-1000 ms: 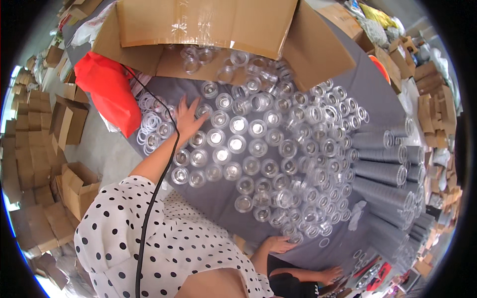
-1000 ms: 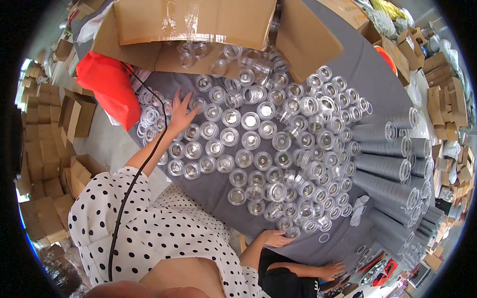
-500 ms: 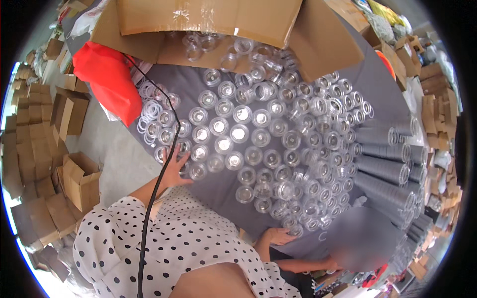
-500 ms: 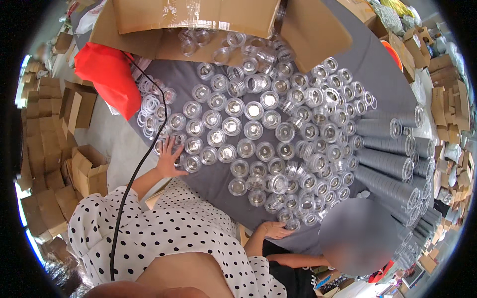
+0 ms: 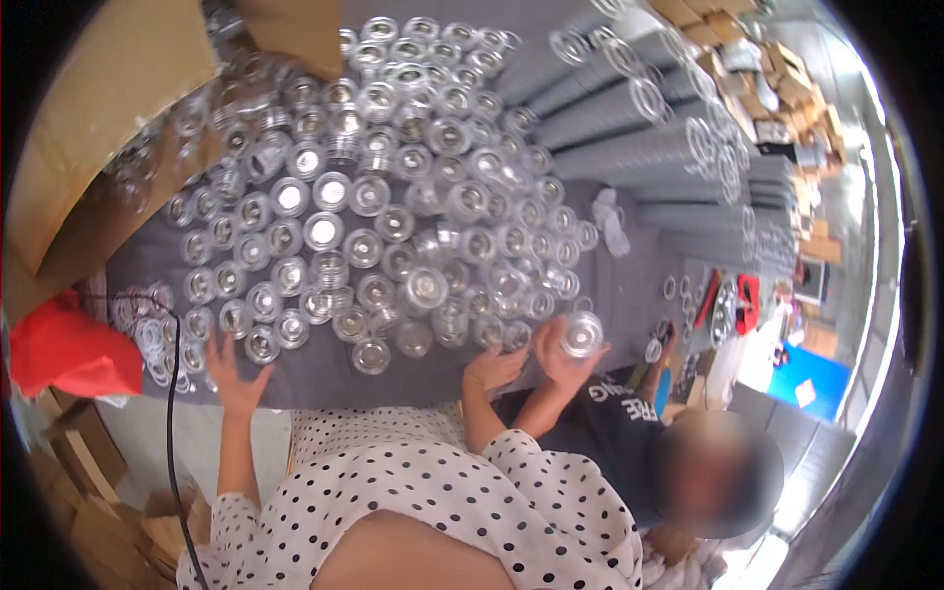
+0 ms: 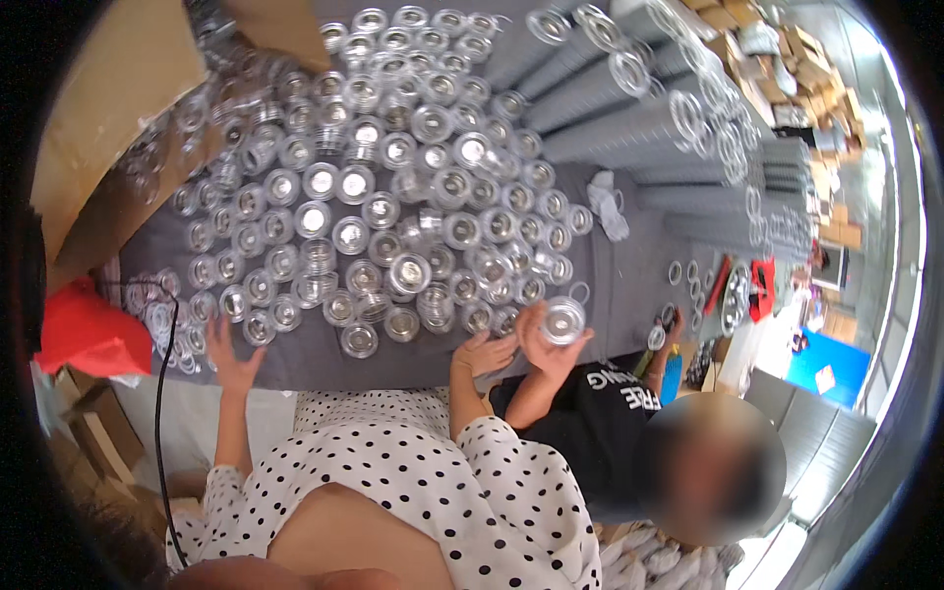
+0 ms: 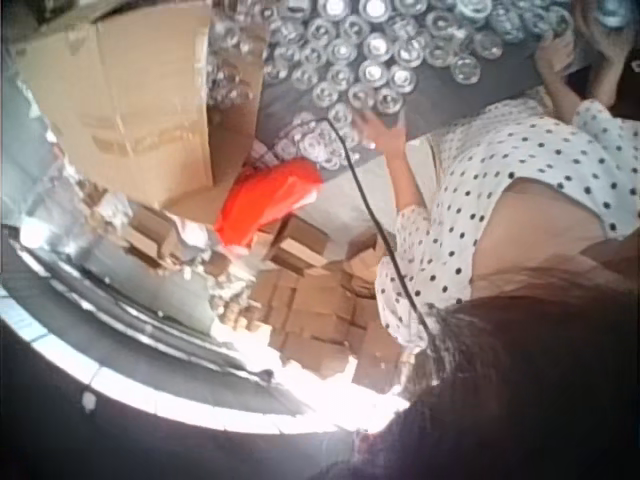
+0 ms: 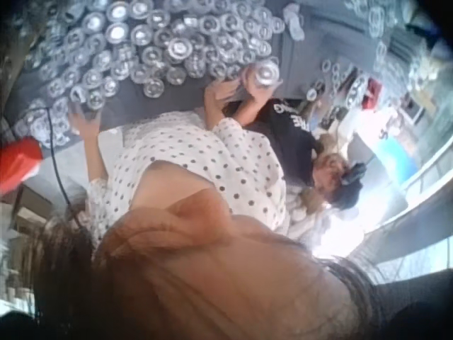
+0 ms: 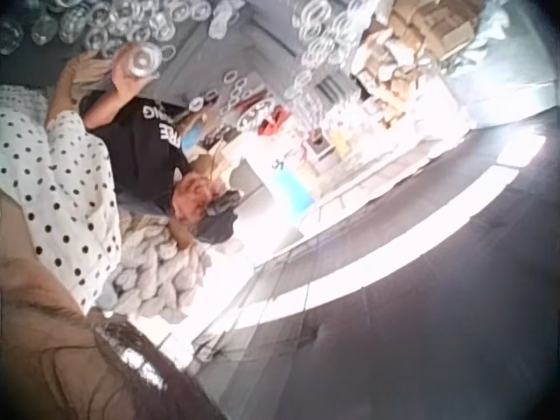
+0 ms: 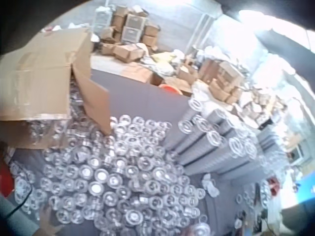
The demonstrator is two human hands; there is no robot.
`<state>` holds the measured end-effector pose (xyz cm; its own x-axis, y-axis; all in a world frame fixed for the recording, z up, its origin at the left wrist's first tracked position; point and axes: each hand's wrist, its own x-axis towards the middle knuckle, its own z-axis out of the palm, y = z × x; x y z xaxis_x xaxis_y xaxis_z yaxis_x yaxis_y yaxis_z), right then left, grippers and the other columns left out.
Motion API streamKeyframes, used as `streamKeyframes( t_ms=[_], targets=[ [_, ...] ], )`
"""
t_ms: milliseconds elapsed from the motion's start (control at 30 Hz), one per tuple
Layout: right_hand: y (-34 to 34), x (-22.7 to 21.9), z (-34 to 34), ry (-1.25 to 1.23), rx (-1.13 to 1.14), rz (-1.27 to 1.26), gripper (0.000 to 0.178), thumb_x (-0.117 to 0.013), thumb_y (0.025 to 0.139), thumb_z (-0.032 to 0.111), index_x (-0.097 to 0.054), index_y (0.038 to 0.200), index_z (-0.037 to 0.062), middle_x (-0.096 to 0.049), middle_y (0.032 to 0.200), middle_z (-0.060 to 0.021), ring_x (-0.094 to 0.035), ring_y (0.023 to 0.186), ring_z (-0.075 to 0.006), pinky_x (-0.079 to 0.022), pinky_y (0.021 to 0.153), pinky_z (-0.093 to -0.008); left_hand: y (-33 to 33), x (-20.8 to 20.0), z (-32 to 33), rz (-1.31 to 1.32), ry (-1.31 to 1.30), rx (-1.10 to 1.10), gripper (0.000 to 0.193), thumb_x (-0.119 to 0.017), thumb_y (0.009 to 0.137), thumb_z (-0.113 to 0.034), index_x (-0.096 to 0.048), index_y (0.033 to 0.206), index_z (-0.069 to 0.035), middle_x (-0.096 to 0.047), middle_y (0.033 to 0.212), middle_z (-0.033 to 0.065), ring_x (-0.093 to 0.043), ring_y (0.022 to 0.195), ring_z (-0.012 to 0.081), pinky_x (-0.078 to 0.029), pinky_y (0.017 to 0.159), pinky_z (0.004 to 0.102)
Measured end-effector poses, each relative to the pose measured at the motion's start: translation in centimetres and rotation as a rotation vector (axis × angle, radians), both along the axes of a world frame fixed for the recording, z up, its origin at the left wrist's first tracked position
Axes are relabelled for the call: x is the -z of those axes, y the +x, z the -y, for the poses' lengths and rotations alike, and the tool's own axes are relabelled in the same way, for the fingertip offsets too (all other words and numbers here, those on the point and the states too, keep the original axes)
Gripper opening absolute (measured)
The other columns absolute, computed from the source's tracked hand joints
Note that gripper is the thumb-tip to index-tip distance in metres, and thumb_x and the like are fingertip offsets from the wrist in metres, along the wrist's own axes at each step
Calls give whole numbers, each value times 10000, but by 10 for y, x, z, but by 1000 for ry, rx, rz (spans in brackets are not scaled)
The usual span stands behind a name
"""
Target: The person sorts and organizes small clear plastic rings and components on a low table by hand.
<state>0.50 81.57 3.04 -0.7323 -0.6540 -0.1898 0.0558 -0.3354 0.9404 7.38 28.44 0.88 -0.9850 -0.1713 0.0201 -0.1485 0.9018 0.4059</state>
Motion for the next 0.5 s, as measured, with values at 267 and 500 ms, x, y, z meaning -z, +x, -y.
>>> streamKeyframes(
  t_ms=[267,500],
  targets=[
    [-21,-37,46,255,-16,123,799,-785,537,308,-392,1137,-46,-402,1101,-104,-375,1071,-215,-339,915,-315,38,70,26,-108,56,-505,633,-533,803,-353,-281,1320,-87,-88,1352,283,-112,1243,419,-139,1001,487],
    [-32,-16,72,-1094,54,866,604,-611,740,216,-328,1241,36,-303,1268,-189,-305,1179,-295,-285,954,-394,-10,77,-7,-213,261,-730,605,-484,841,-378,-258,1330,-102,-32,1359,289,-24,1274,401,-118,1010,471]
  ],
)
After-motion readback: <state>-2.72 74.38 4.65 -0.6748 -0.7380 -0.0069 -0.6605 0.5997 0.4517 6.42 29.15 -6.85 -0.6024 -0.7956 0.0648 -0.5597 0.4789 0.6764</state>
